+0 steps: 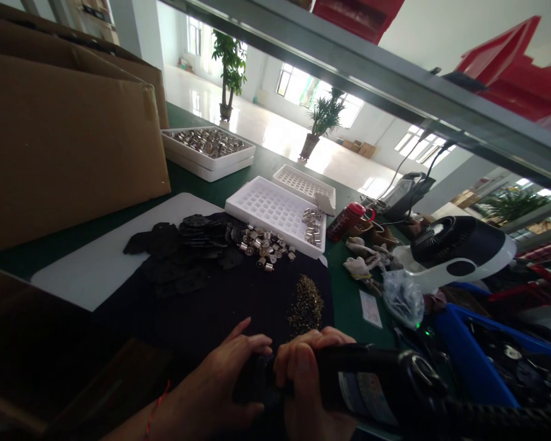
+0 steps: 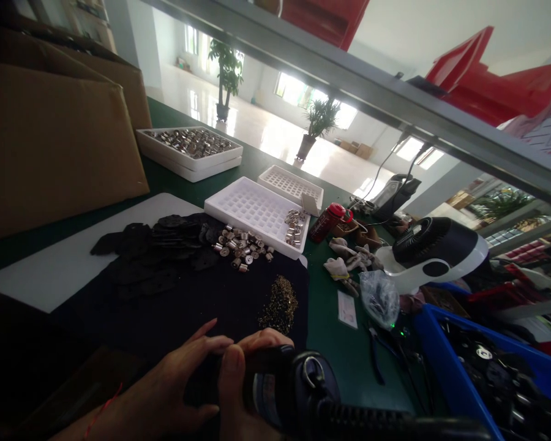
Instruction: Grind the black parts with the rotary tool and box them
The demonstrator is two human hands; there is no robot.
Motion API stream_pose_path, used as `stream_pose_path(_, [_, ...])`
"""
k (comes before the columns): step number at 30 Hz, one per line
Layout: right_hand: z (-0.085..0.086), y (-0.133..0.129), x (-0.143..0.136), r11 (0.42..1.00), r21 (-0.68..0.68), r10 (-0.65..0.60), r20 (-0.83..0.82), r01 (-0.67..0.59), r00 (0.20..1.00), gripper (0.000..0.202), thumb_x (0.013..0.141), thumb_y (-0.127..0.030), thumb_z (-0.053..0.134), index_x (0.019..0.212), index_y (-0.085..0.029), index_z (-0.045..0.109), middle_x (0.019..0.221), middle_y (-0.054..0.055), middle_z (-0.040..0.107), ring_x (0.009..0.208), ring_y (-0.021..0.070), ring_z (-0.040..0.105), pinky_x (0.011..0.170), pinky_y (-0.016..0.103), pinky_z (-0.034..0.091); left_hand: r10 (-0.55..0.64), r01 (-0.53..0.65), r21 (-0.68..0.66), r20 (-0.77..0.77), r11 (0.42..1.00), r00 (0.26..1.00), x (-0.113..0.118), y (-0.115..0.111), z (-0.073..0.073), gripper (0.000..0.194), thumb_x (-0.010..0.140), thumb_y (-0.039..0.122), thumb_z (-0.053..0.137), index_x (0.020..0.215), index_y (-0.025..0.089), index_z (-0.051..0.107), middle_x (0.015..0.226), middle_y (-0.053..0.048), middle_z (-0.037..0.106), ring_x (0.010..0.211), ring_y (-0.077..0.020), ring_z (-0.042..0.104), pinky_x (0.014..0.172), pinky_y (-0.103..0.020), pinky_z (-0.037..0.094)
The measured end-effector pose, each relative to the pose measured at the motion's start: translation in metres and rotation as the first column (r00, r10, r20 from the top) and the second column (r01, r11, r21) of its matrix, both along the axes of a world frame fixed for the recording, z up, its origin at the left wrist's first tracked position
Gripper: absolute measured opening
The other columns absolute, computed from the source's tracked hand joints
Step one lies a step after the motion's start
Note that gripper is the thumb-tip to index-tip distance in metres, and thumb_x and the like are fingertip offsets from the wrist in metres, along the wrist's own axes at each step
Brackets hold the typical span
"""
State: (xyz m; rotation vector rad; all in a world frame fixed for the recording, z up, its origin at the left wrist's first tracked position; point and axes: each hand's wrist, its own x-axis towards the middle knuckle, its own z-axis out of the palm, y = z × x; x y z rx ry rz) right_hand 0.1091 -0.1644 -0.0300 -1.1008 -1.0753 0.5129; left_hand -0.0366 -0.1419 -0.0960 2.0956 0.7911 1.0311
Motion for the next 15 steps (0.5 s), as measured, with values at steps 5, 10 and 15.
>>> stream_pose_path(5, [0.009, 0.0, -0.004, 1.0, -0.008, -0.017, -0.055, 0.016, 0.998, 0.022, 0.097, -0.034, 0.074, 0.101, -0.025, 0.054, 0.07, -0.009, 0.053, 0.052, 0.0104, 0.053, 0.053, 0.027, 0.052, -0.005, 0.005, 0.002, 0.022, 1.0, 1.0, 0.001, 0.0, -0.007, 0.094, 0.067, 0.009, 0.081, 0.148, 0.032, 0.038, 0.13, -0.004, 0.075, 0.121, -0.0305, 0.076, 0.129, -0.061, 0.035])
stream_pose_path(10, [0.027, 0.002, -0.006, 0.994, 0.108, 0.012, -0.231, 0.013, 0.973, 0.015, 0.099, -0.029, 0.071, 0.107, -0.026, 0.059, 0.065, -0.011, 0.057, 0.044, 0.0086, 0.054, 0.046, 0.022, 0.051, -0.007, 0.008, -0.011, 0.015, 1.0, 1.0, 0.002, -0.001, -0.011, 0.092, 0.069, 0.01, 0.078, 0.149, 0.031, 0.039, 0.126, -0.002, 0.077, 0.121, -0.0291, 0.076, 0.129, -0.058, 0.037])
stream_pose_path(15, [0.046, 0.002, 0.018, 0.947, 0.157, -0.19, -0.426, 0.279, 0.885, 0.021, 0.096, -0.03, 0.068, 0.117, -0.028, 0.062, 0.057, -0.012, 0.054, 0.04, 0.0096, 0.045, 0.045, 0.023, 0.051, 0.041, -0.041, -0.003, 0.029, 0.999, 0.999, 0.002, -0.003, -0.019, 0.096, 0.062, 0.008, 0.075, 0.149, 0.033, 0.041, 0.124, -0.001, 0.078, 0.131, -0.0355, 0.071, 0.127, -0.06, 0.04])
